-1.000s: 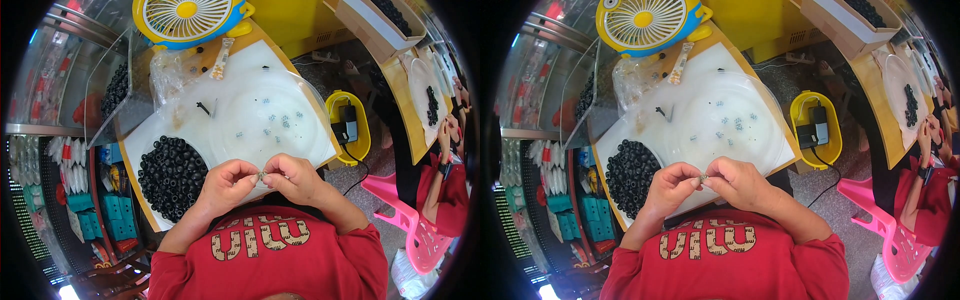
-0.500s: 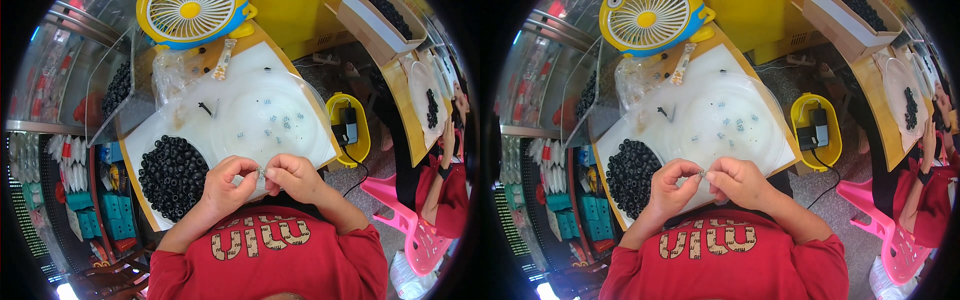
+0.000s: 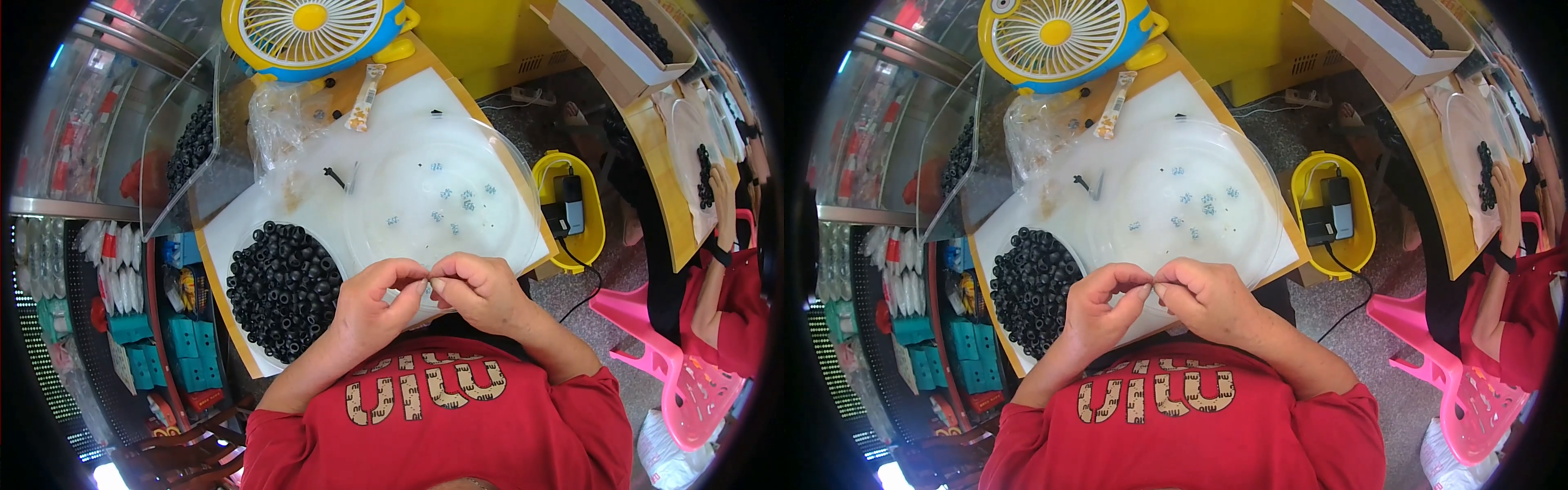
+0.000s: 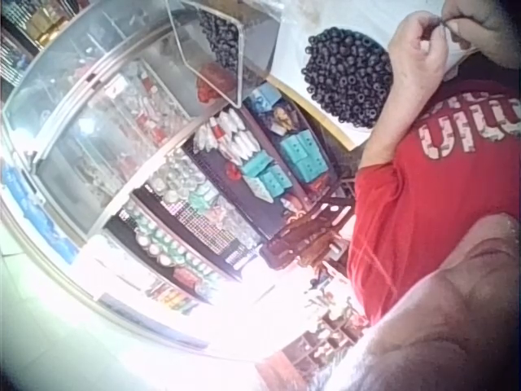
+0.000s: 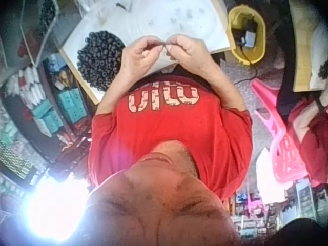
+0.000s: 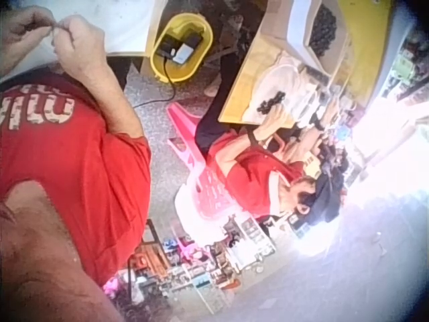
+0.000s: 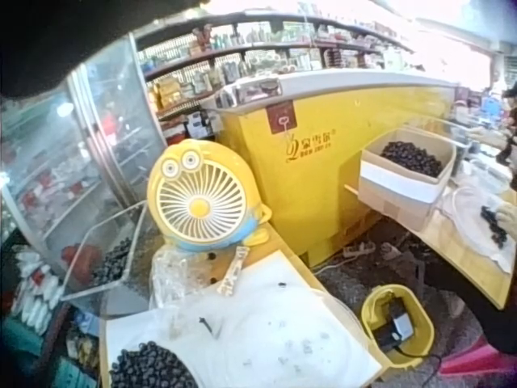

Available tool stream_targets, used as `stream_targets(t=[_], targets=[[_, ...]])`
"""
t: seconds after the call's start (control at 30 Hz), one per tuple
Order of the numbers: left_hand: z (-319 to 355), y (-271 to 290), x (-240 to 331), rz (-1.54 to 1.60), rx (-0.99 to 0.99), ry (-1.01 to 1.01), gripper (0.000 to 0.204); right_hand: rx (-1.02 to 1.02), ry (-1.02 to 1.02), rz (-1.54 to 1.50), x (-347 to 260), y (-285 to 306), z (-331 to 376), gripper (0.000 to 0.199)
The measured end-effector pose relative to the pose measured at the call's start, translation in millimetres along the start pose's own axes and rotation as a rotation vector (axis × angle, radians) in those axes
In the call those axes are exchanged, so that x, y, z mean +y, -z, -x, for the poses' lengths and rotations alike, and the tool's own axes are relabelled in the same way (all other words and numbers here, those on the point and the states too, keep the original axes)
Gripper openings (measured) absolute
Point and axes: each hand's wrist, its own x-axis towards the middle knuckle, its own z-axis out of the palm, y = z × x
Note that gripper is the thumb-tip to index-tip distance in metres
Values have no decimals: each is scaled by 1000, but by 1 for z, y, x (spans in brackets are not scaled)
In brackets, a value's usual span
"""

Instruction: The person assembles small components by picking up black plastic pieces and inserting metal fasteners into them by hand.

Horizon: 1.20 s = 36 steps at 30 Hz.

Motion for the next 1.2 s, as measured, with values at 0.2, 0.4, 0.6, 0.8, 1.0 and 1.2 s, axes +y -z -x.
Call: stream_targets(t=[0.2, 0.4, 0.6, 0.8, 1.0, 1.2], targets=[[-7, 7, -12, 10, 113, 132, 11, 239, 36, -116, 7, 17, 0, 18], [-16, -3, -19, -574, -178, -61, 17, 257, 54, -109, 5, 23, 3, 17], [-24, -15, -26, -646, -201, -76, 14, 239, 71, -52, 7, 24, 6, 15], [-19, -6, -14, 366, -130, 413, 20, 141, 38, 31, 8, 23, 1, 18], [-10, -6, -4, 376, -102, 301, 25, 12, 119, 79, 5, 9, -2, 19], [-5, -5, -4, 361, -127, 264, 24, -21, 30, 16, 3, 7, -1, 9]])
